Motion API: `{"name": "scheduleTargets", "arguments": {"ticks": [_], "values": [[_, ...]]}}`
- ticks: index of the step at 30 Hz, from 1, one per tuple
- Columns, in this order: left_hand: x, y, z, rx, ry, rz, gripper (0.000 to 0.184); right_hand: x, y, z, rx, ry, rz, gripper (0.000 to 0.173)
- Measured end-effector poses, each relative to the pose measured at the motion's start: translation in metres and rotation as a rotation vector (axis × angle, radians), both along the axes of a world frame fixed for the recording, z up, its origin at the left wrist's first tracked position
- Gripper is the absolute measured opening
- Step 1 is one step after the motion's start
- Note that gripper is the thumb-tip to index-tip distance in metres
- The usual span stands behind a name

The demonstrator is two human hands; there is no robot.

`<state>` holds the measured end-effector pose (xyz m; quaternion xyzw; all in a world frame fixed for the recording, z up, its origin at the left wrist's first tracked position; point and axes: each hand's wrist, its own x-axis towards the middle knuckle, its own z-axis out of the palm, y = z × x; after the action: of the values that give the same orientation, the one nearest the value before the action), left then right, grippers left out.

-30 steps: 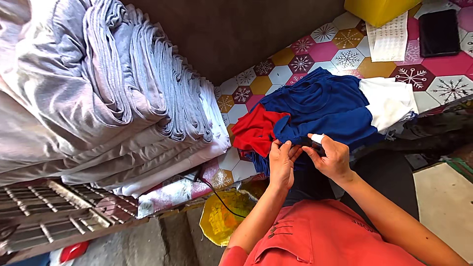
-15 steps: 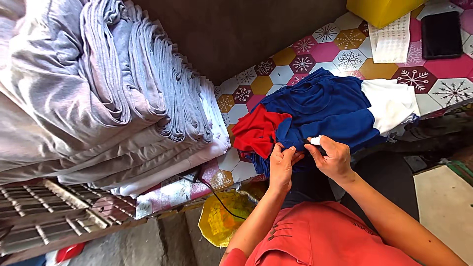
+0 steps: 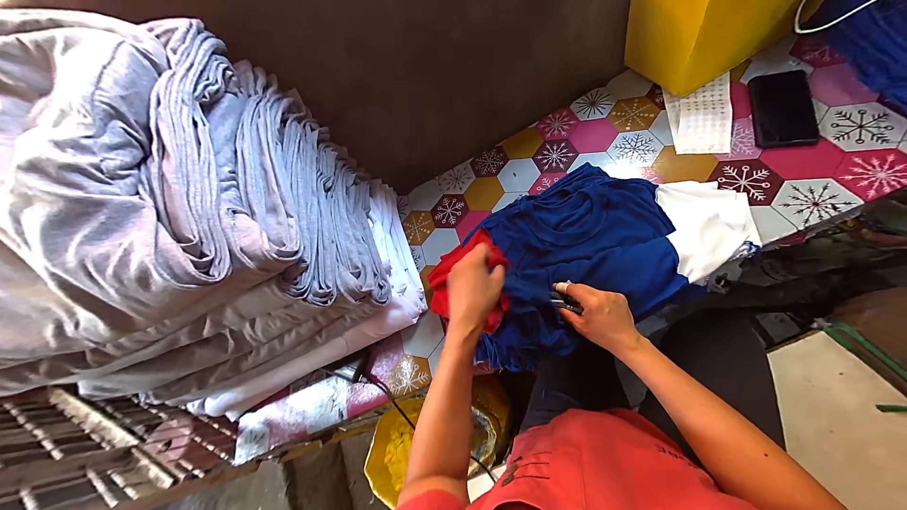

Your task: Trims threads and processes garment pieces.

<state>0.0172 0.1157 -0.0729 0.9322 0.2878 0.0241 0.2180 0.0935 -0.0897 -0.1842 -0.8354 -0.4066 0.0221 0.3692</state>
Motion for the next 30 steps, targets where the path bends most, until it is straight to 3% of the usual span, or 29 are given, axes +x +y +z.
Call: {"name": "scheduleTargets", "arguments": {"ticks": [2,4,6,7,10,13,16,18,22,25,27,30], "values": [[-0.046,0.003,0.013,0.063,-0.011,0.167,0.019,-0.001,0.0,-0.002,0.032,-0.012,0.007,0.033],[-0.077,-0.001,0.023,0.074,0.244,0.279,0.023,-0.001,0.0,-0.004,0.054,-0.039,0.019,0.034],[-0.082,-0.004,0.033,0.041,0.557,0.332,0.027,-0.002,-0.001,-0.005,0.055,-0.082,0.03,0.035],[-0.076,-0.004,0.037,0.055,0.595,0.344,0.028,-0.002,0.0,-0.006,0.048,-0.105,0.034,0.034],[-0.033,0.003,0.028,0.144,0.248,0.259,0.03,-0.002,0.0,-0.009,0.041,-0.144,0.035,0.031],[0.051,0.005,-0.003,0.111,-0.047,0.02,0.034,-0.002,0.0,-0.011,0.054,-0.165,0.036,0.032],[0.13,-0.006,-0.024,0.012,0.085,0.021,0.068,-0.001,-0.001,-0.014,0.067,-0.187,0.032,0.032],[0.147,-0.005,-0.039,0.036,0.159,0.078,0.069,-0.001,-0.005,-0.011,0.083,-0.128,0.045,0.029],[0.1,0.0,-0.043,0.047,-0.103,-0.017,0.042,0.016,-0.004,0.027,0.209,0.321,-0.033,0.027],[0.068,-0.005,-0.041,0.031,-0.361,-0.074,0.03,0.045,0.015,0.055,0.263,0.27,-0.149,0.03],[0.049,-0.017,-0.04,-0.007,-0.517,-0.066,0.022,0.065,0.031,0.063,0.178,0.176,-0.068,0.038],[0.028,-0.026,-0.036,-0.197,-0.75,-0.039,0.019,0.082,0.041,0.072,0.068,0.268,0.115,0.013]]}}
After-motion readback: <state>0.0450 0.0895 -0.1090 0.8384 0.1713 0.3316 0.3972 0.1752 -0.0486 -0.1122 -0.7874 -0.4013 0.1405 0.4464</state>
